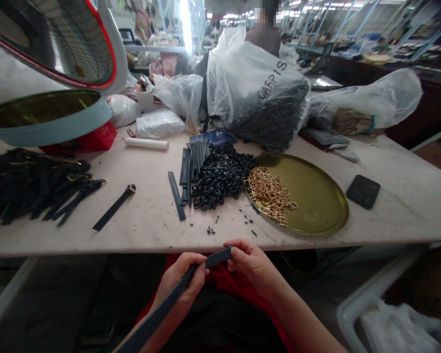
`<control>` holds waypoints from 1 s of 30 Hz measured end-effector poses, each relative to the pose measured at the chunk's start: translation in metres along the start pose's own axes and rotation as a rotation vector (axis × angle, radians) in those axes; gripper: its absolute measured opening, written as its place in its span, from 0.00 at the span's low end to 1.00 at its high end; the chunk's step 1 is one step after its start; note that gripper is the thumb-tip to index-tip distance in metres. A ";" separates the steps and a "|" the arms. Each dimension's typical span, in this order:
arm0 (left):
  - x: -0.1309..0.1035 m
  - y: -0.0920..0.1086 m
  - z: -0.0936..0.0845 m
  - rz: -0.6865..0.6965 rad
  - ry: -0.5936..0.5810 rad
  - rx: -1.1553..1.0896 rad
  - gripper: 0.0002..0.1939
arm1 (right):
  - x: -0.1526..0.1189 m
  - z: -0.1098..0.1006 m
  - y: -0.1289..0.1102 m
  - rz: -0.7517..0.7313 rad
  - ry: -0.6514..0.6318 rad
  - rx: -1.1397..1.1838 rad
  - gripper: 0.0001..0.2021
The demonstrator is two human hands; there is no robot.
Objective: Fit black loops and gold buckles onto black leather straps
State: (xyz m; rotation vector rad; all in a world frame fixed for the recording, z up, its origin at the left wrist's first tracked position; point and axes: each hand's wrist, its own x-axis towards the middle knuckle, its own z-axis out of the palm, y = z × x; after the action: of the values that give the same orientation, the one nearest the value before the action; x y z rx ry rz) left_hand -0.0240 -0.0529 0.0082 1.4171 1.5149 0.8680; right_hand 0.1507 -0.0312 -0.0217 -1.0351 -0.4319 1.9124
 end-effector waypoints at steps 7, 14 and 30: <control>-0.009 -0.004 -0.005 0.144 -0.032 0.074 0.05 | -0.008 0.002 0.004 0.000 0.015 -0.001 0.14; -0.016 0.002 -0.001 0.211 -0.162 0.038 0.06 | -0.025 0.014 0.009 -0.075 -0.140 -0.113 0.11; 0.018 0.000 0.010 -0.282 -0.408 -0.343 0.36 | 0.001 -0.002 -0.023 -0.506 0.043 -0.782 0.23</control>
State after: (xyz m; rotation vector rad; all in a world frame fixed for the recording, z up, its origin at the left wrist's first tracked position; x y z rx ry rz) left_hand -0.0144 -0.0362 0.0022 1.0231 1.1538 0.5854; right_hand 0.1642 -0.0187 -0.0084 -1.2832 -1.3443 1.2616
